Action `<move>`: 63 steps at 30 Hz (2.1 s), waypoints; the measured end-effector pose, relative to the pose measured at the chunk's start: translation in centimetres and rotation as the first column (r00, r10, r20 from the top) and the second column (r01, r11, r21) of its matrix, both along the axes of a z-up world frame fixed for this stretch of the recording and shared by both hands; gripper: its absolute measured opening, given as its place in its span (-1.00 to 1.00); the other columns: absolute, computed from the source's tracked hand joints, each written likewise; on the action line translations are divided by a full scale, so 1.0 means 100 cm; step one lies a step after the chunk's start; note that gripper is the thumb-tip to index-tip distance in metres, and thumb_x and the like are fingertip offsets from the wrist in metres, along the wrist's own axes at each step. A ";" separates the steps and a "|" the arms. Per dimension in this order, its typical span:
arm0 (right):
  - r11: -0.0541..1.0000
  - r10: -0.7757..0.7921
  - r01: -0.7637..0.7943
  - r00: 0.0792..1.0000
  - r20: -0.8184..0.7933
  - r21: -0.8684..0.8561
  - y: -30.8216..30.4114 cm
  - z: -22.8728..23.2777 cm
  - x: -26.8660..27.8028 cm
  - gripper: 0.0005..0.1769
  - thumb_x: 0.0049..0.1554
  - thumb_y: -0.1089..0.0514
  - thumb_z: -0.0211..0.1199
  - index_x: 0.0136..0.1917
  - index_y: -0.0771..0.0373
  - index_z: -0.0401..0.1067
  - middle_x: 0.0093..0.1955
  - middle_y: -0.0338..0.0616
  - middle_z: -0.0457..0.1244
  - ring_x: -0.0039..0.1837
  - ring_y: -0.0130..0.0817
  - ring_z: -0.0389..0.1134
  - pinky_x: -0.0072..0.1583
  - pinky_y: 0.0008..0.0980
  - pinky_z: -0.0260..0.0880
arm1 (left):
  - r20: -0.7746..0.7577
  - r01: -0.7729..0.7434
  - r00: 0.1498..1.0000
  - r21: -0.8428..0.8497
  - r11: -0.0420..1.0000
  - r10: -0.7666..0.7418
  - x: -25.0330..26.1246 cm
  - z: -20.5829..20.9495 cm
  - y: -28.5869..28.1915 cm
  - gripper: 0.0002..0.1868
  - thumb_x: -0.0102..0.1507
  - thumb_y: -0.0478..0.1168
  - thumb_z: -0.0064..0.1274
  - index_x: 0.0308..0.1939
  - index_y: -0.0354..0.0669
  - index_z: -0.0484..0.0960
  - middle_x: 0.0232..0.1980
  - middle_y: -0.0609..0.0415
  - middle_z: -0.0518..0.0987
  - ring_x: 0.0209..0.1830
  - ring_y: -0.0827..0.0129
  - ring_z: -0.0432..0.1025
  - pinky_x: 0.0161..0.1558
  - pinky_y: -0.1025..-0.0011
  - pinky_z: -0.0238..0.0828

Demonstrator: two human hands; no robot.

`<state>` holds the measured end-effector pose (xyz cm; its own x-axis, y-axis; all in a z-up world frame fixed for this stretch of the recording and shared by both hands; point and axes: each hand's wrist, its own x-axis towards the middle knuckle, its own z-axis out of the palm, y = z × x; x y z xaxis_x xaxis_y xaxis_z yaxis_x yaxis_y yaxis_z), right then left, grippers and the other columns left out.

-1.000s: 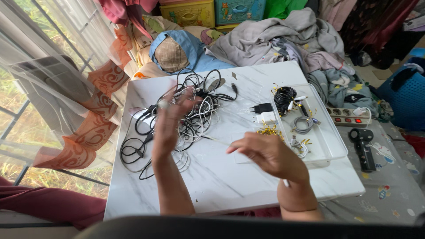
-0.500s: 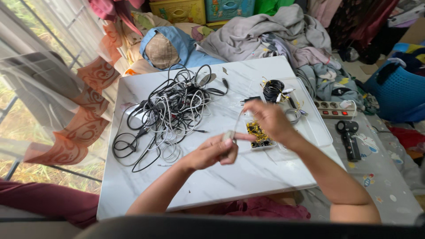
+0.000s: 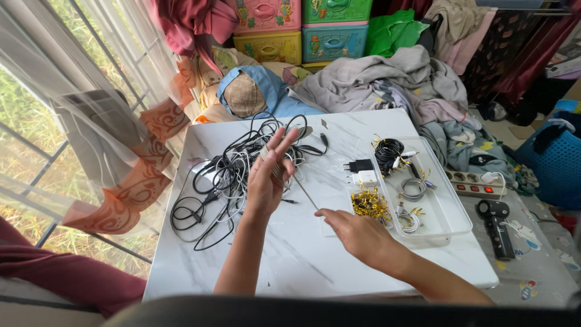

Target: The person sorts and coils various USB and AV cables by hand, placing some into a clear plastic storage container on a table.

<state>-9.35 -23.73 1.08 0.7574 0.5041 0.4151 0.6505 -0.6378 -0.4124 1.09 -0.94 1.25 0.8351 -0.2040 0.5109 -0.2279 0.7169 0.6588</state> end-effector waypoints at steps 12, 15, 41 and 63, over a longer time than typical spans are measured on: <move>0.998 -0.032 0.008 0.925 0.379 0.064 0.008 0.056 -0.014 -0.81 0.08 0.17 0.36 0.01 0.07 0.60 -0.24 -0.30 0.28 -0.33 -0.33 0.35 -0.31 -0.31 0.33 | 0.397 -0.172 0.910 0.617 0.768 -0.115 -0.017 0.011 -0.023 -0.38 0.54 -0.12 -0.30 0.63 -0.25 -0.04 0.64 -0.17 0.14 0.55 0.20 0.21 0.34 0.29 0.41; 0.972 -0.196 0.105 0.857 0.477 0.211 -0.010 0.061 -0.006 -0.80 0.07 0.19 0.40 0.02 0.09 0.59 -0.22 -0.31 0.27 -0.27 -0.36 0.34 -0.25 -0.32 0.31 | 0.144 0.118 0.927 0.765 0.633 -0.347 -0.029 0.017 -0.020 -0.34 0.55 -0.04 -0.32 0.70 -0.21 0.06 -0.23 -0.05 0.60 -0.24 0.44 0.44 -0.02 0.45 0.40; 0.753 0.330 -0.264 0.944 0.002 0.603 0.052 -0.005 0.062 -0.01 0.20 0.22 0.30 0.68 0.20 -0.24 0.28 -0.04 0.06 0.14 -0.32 0.18 0.02 -0.39 0.39 | 0.074 0.128 0.990 -0.080 0.989 -0.122 -0.010 -0.035 -0.027 -0.61 0.57 -0.03 -0.29 0.14 -0.31 0.46 -0.48 0.30 0.10 -0.52 0.55 0.00 -0.41 0.48 0.08; 0.632 0.336 -0.031 0.911 -0.238 0.774 0.019 0.005 0.080 -0.46 0.34 0.30 0.13 0.57 0.25 0.26 0.01 -0.30 0.20 -0.14 -0.58 0.12 -0.09 -0.57 0.23 | 0.395 -0.141 0.918 0.259 0.955 0.028 0.002 -0.042 -0.038 -0.63 0.59 0.04 -0.25 -0.12 -0.14 0.43 -0.08 0.19 0.33 -0.26 0.50 0.16 -0.16 0.52 0.18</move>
